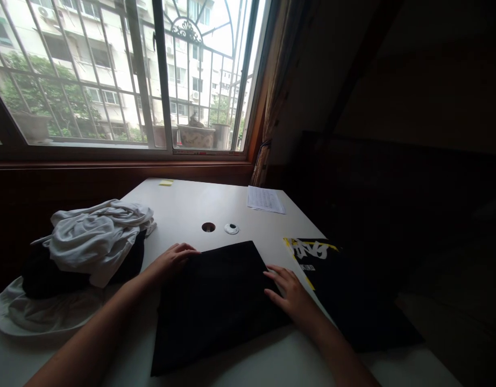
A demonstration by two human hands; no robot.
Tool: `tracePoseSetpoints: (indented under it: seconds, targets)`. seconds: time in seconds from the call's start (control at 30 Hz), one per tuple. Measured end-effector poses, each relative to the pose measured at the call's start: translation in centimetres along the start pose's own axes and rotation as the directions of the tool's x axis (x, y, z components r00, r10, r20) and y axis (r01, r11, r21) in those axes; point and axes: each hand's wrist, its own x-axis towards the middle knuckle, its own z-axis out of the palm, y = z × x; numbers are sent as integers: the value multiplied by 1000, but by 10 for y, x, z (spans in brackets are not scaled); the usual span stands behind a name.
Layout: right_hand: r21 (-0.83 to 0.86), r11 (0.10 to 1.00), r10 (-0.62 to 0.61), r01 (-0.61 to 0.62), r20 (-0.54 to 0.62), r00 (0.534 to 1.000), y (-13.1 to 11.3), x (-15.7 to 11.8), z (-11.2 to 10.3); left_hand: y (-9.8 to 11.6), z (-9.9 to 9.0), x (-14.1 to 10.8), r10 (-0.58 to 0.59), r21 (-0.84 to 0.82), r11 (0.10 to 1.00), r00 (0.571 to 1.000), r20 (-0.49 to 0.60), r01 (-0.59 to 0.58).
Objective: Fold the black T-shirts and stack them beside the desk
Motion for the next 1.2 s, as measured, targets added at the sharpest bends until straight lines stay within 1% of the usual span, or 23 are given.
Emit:
tracePoseSetpoints:
  seconds: [0.13,0.17,0.23,0.3,0.4,0.5,0.6,0.77,0.87,0.97,1.03,1.1,1.13,1.2]
  targets:
    - [2,1000,4,-4,-154,988,3,-3,-9,-6,-2,-2,-28,-38,999,1000,-4,28]
    - [4,1000,10,-10,-177,984,3,-3,-10,-7,-3,-3,-42,-53,998,999,1,42]
    - [16,1000,12,-9,-179,984,1,-3,-12,-7,-7,-4,-68,-83,994,997,23,70]
    - [32,999,-20,24,-133,991,-5,-3,-14,-5,-11,-5,-94,-106,989,994,59,100]
    - [76,991,-106,109,-37,994,-16,-4,-15,1,-16,-4,-128,-122,982,983,129,144]
    - [139,978,-164,154,62,985,-29,-7,-13,7,-19,-2,-168,-121,974,969,180,192]
    - [192,964,-215,186,145,966,-41,-10,-9,14,-23,-1,-232,-112,958,942,243,265]
    - [227,943,-291,243,213,933,-56,-14,-2,25,-37,0,-318,-119,915,872,371,384]
    - [209,946,-295,249,226,928,-57,-14,-3,29,-47,-1,-364,-126,884,832,419,451]
    - [155,957,-276,246,220,936,-52,-10,-4,30,-52,-3,-403,-164,838,792,459,521]
    - [70,971,-238,229,186,953,-44,-7,-3,30,-52,-4,-418,-209,795,763,492,570]
    - [-52,983,-167,174,111,980,-32,-4,1,31,-48,-5,-430,-256,731,719,546,632]
    - [-111,985,-126,132,62,990,-26,-3,2,33,-45,-5,-432,-277,690,687,584,669]
    - [-187,981,-54,47,-35,998,-13,-2,5,40,-39,-4,-412,-307,591,607,680,746]
